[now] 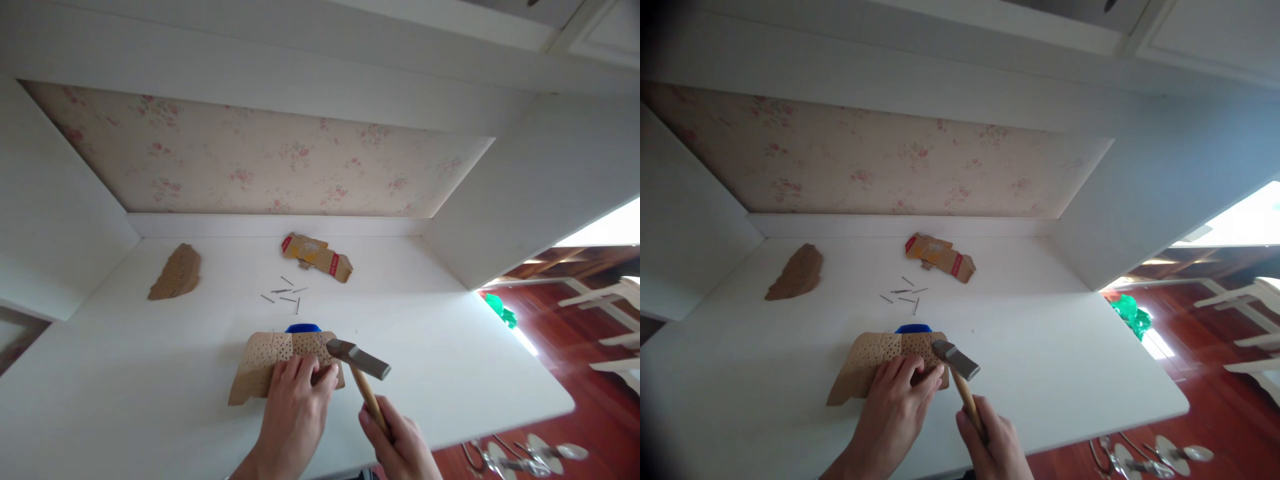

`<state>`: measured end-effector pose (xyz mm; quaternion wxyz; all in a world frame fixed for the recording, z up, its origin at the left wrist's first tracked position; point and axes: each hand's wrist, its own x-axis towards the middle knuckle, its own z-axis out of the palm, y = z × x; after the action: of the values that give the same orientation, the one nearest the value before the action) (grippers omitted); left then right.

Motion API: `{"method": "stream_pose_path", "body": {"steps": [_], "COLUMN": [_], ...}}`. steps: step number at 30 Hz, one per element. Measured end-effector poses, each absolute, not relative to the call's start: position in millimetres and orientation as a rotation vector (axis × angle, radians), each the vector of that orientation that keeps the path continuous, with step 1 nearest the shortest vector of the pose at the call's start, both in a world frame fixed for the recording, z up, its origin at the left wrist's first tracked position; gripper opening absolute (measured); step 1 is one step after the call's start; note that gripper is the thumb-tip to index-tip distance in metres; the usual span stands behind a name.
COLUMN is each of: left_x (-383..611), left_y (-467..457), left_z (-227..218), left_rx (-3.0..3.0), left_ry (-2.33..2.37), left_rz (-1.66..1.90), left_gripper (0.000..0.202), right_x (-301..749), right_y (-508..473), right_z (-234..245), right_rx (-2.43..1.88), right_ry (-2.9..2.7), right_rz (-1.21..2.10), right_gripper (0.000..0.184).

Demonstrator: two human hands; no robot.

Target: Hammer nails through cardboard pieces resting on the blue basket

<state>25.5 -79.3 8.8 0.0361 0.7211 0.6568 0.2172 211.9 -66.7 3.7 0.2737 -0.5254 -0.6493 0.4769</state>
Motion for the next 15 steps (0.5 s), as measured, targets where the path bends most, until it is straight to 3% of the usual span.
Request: {"method": "stream_pose_path", "body": {"steps": [15], "left_x": [27.5], "left_y": [-79.9], "left_z": [2.7], "left_rx": [2.242], "left_ry": [2.070], "left_rz": [0.645], "left_gripper": [0.029], "right_x": [217.1], "right_y": [-75.3], "right_z": [-2.7], "right_rx": [-1.492], "right_ry": [-1.640], "right_rz": [1.266], "right_gripper": [0.047]}}
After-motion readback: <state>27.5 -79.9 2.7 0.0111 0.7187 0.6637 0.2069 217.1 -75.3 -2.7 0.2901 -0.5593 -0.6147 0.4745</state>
